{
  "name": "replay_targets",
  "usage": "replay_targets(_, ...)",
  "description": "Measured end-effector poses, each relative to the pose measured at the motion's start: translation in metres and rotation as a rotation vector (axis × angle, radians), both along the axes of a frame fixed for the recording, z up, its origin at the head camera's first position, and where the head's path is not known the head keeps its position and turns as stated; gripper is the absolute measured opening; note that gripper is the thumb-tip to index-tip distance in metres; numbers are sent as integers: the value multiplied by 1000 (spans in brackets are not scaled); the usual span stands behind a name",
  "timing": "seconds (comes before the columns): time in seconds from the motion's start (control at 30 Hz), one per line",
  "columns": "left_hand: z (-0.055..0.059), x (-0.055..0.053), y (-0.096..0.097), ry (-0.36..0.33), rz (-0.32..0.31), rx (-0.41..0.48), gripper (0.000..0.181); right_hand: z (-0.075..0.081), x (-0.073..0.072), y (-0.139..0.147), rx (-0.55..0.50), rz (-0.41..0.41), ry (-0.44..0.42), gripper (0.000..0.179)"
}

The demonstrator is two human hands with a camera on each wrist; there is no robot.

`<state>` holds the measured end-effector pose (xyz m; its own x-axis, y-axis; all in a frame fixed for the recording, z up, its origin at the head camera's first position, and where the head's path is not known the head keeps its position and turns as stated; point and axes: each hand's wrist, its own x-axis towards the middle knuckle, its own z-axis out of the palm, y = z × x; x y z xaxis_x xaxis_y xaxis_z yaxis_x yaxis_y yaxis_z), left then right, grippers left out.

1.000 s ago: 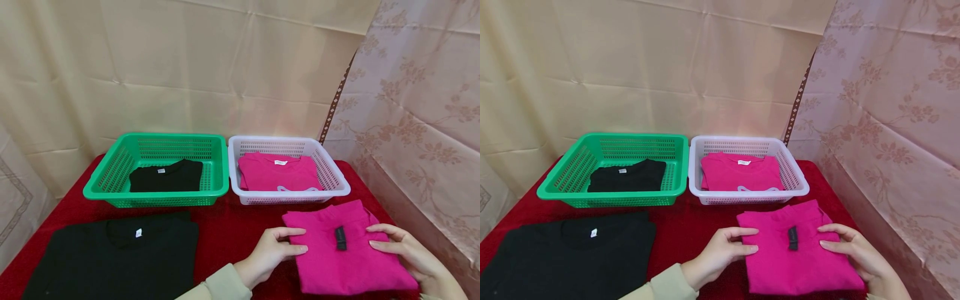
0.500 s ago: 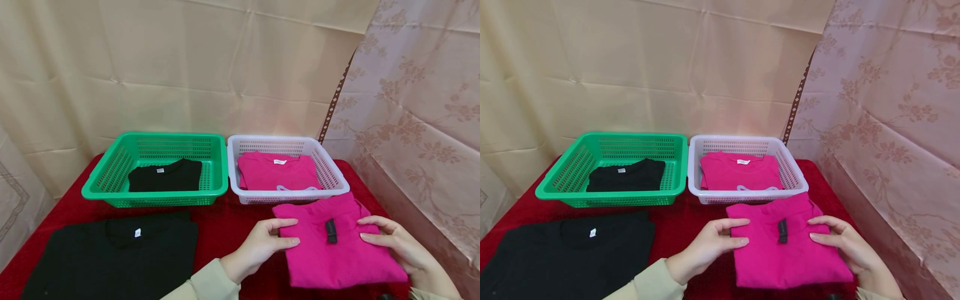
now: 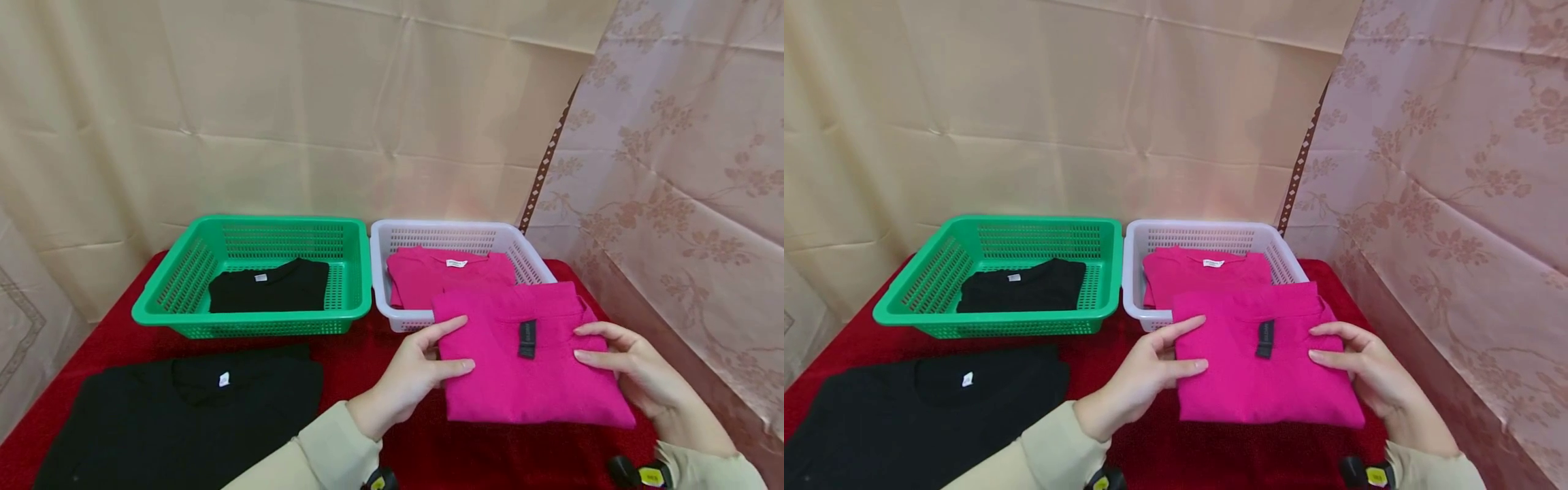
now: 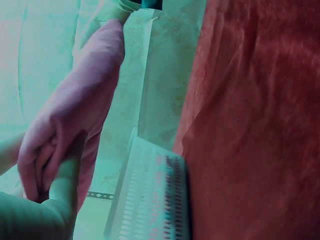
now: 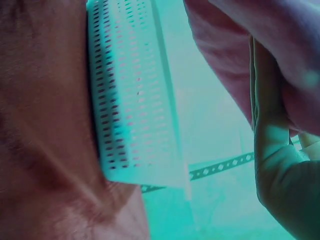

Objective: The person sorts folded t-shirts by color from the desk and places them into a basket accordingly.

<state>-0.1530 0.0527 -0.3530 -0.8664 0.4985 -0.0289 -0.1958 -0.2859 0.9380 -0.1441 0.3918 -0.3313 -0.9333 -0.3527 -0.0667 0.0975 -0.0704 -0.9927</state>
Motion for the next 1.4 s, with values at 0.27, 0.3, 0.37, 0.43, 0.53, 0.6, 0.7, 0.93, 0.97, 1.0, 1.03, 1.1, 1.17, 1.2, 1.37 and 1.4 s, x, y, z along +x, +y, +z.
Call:
replay_targets(0.27, 13, -12, -10, 28, 4, -46, 74, 21, -17, -16, 60, 13, 6, 50)
replay_targets(0.3, 15, -14, -12, 38, 10, -56, 75, 23, -18, -18, 64, 21, 10, 50)
replay_targets(0.37, 17, -18, -15, 56, 19, -78, 75, 27, -21, -22, 79, 37, 23, 51)
replay_targets(0.43, 18, -21, -17, 74, 22, -96, 75, 31, -23, -26, 94, 63, 38, 52)
replay_targets(0.53, 20, -26, -20, 97, 32, -119, 74, 37, -27, -31, 127, 94, 62, 54)
replay_targets(0.6, 21, -30, -22, 114, 46, -131, 74, 41, -29, -34, 159, 87, 72, 55)
replay_targets(0.7, 24, -34, -26, 127, 68, -143, 72, 45, -34, -40, 218, 43, 76, 52)
replay_targets(0.93, 31, -46, -31, 142, 114, -169, 67, 54, -45, -55, 279, -86, 62, 46)
replay_targets(0.97, 31, -47, -32, 134, 119, -170, 66, 55, -47, -58, 281, -100, 61, 46)
replay_targets(1.0, 31, -49, -32, 125, 123, -169, 65, 56, -48, -60, 280, -113, 64, 46)
replay_targets(1.03, 31, -51, -32, 113, 127, -164, 64, 58, -49, -62, 280, -128, 65, 45)
replay_targets(1.1, 30, -55, -33, 104, 141, -159, 61, 59, -51, -67, 274, -162, 63, 44)
replay_targets(1.17, 29, -58, -34, 101, 162, -161, 58, 60, -53, -71, 271, -212, 76, 41)
replay_targets(1.2, 29, -60, -34, 104, 175, -166, 56, 59, -54, -73, 265, -241, 84, 39)
replay_targets(1.37, 29, -67, -34, 117, 232, -206, 54, 55, -60, -84, 237, -391, 140, 32)
replay_targets(1.4, 29, -68, -34, 119, 235, -215, 55, 54, -62, -86, 235, -416, 149, 31)
